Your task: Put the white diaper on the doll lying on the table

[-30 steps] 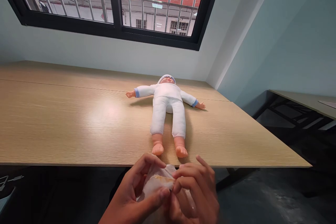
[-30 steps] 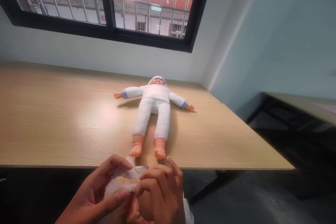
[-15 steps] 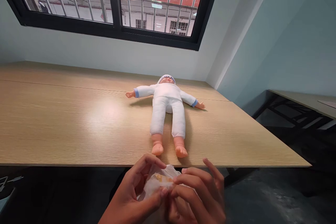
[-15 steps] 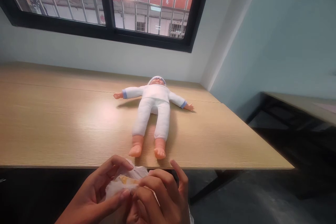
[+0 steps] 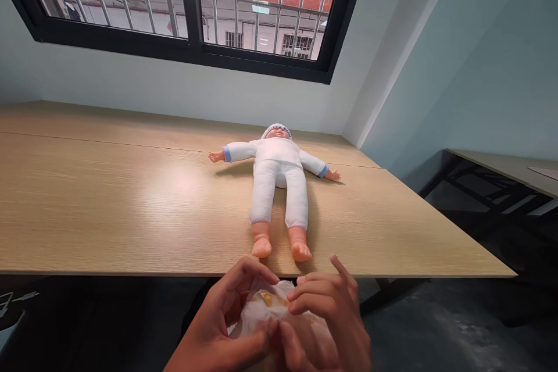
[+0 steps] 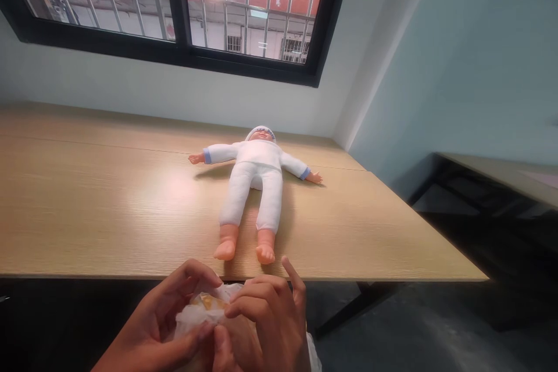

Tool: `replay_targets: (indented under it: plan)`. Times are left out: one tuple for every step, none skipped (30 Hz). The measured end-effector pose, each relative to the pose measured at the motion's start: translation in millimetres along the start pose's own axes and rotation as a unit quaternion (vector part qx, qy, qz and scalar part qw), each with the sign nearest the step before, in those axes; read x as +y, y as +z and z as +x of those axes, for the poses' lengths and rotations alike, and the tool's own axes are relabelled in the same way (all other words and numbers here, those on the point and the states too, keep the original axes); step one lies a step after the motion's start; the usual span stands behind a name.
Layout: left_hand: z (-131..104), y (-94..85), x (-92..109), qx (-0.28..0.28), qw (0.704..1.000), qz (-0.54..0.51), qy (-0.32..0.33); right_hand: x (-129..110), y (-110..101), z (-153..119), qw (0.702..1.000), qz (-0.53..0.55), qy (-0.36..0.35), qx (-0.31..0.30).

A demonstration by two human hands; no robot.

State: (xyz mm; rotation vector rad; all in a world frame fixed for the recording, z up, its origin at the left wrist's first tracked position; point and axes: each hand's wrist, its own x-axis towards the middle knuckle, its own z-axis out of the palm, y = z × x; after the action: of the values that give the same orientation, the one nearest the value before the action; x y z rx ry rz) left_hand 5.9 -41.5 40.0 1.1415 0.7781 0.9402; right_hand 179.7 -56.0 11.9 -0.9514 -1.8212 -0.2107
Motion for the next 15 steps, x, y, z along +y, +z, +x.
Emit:
replay_targets:
  plan:
    - [-0.1,-0.2,-0.7,-0.004,1.000,-0.003,-0.003,0.0,-0.4,0.2,1.000,0.010,0.001,-0.003]
    - [-0.1,-0.4,-1.6,-0.008,1.000,-0.006,-0.005,0.0,-0.7,0.3,1.000,0.019,0.002,-0.004]
    - [-0.1,-0.6,-2.8,-0.011,1.000,-0.007,-0.007,0.0,-0.9,0.2,1.000,0.026,0.004,-0.003]
    - [0.0,-0.9,-4.2,-0.013,1.000,-0.008,-0.008,0.2,-0.9,-0.1,0.999,0.033,0.003,-0.004]
    - [0.2,-1.2,-5.7,-0.016,1.000,-0.009,-0.009,0.5,-0.7,-0.6,0.999,0.039,0.002,-0.007]
    - [0.5,-1.6,-7.3,-0.017,1.000,-0.009,-0.011,1.0,-0.5,-1.2,0.999,0.045,0.001,-0.009]
    - [0.9,-2.0,-8.9,-0.019,1.000,-0.009,-0.013,1.5,-0.1,-2.1,0.999,0.050,0.003,-0.010]
    - [1.3,-2.3,-10.2,-0.020,1.000,-0.009,-0.015,1.9,0.2,-3.2,0.998,0.054,0.006,-0.011]
    - [1.6,-2.6,-11.1,-0.020,1.000,-0.008,-0.016,2.4,0.5,-4.4,0.998,0.058,0.011,-0.011]
    - [1.8,-2.7,-11.7,-0.020,1.000,-0.007,-0.016,2.7,0.8,-5.7,0.998,0.062,0.017,-0.009]
    - [1.8,-2.7,-11.9,-0.019,1.000,-0.005,-0.015,3.0,1.2,-7.1,0.998,0.064,0.022,-0.007]
    - [1.6,-2.6,-11.6,-0.019,1.000,-0.005,-0.015,3.3,1.6,-8.4,0.998,0.065,0.023,-0.007]
    - [1.4,-2.4,-11.1,-0.019,1.000,-0.005,-0.014,3.5,2.1,-9.7,0.998,0.064,0.024,-0.007]
    - [1.1,-2.3,-10.6,-0.019,1.000,-0.006,-0.014,3.7,2.8,-10.7,0.998,0.064,0.028,-0.005]
    - [0.8,-2.3,-10.1,-0.019,1.000,-0.007,-0.013,3.9,3.5,-11.5,0.997,0.064,0.033,-0.002]
